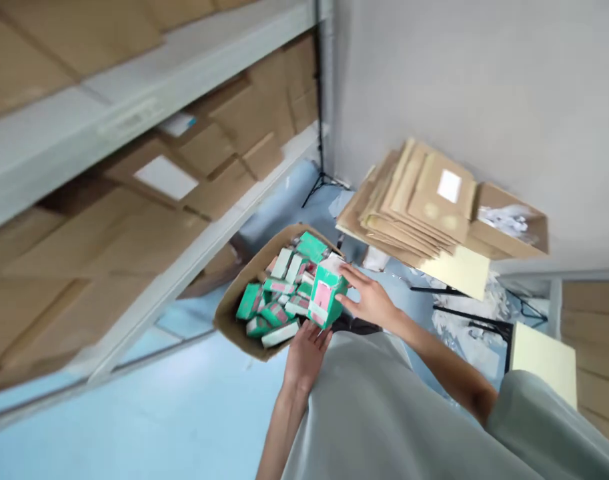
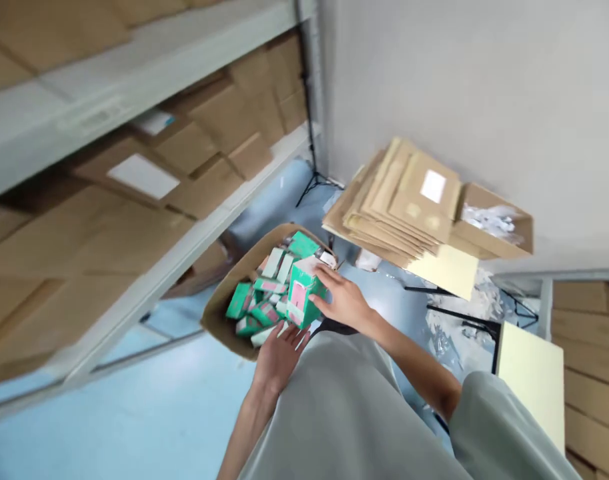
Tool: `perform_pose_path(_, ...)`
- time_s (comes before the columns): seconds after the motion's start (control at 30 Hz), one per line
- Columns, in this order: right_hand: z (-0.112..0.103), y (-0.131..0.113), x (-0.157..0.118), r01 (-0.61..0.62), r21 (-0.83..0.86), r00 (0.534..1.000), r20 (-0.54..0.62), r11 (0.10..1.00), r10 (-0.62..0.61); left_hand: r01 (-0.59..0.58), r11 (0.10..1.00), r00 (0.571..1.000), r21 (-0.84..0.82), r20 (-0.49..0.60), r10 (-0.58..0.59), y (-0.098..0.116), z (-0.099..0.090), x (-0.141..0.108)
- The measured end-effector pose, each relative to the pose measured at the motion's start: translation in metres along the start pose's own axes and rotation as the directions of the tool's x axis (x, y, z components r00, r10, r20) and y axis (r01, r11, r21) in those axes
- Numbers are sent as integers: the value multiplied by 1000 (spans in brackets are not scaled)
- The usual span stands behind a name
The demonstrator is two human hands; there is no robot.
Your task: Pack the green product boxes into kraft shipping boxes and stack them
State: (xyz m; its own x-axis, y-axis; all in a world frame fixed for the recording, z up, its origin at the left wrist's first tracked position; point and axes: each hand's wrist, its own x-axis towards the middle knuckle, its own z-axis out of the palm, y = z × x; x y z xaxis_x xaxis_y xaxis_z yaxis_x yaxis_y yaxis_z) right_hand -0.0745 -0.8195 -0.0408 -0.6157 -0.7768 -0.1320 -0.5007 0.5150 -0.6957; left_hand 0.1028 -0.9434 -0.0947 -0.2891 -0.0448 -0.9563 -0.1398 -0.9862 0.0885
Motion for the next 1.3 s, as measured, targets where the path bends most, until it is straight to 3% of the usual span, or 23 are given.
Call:
perform_pose_path(0.17,-74,-8,-112,-137,-82,951,-290,987,108,149,956,975,251,127,-185,-75,63,-38)
perform_pose_path(0.3,-107,-8,-231,-256,-135,846,-511,957,154,223,877,924,425,195,-329,-165,99,-67)
perform_pose_path(0.5,-114,2,-406,-492,-87,580,-775,866,251,237,676,846,698,195,-497,-307,126,-93)
perform_pose_path(0.67,-100,-2,-512,-611,27,376,-870,791,319,172,496,837,851,140,-530,-409,139,-124)
perform_pose_path(0.77,-89,-8,-551,-664,111,259,-894,739,366,86,393,820,916,159,-550,-459,152,-146)
perform_pose_path(0.9,-80,-11,-579,-724,237,99,-894,648,438,-84,258,774,962,226,-592,-518,181,-166)
perform_pose_path(1.03,-85,-4,-596,-751,390,-132,-880,532,457,-232,193,696,953,302,-652,-580,218,-170)
perform_pose_path(1.17,-107,10,-611,-732,484,-345,-870,479,351,-355,201,578,913,383,-720,-641,251,-175)
perform_pose_path(1.3,-153,32,-612,-735,469,-470,-873,489,130,-484,229,429,845,457,-779,-683,292,-182)
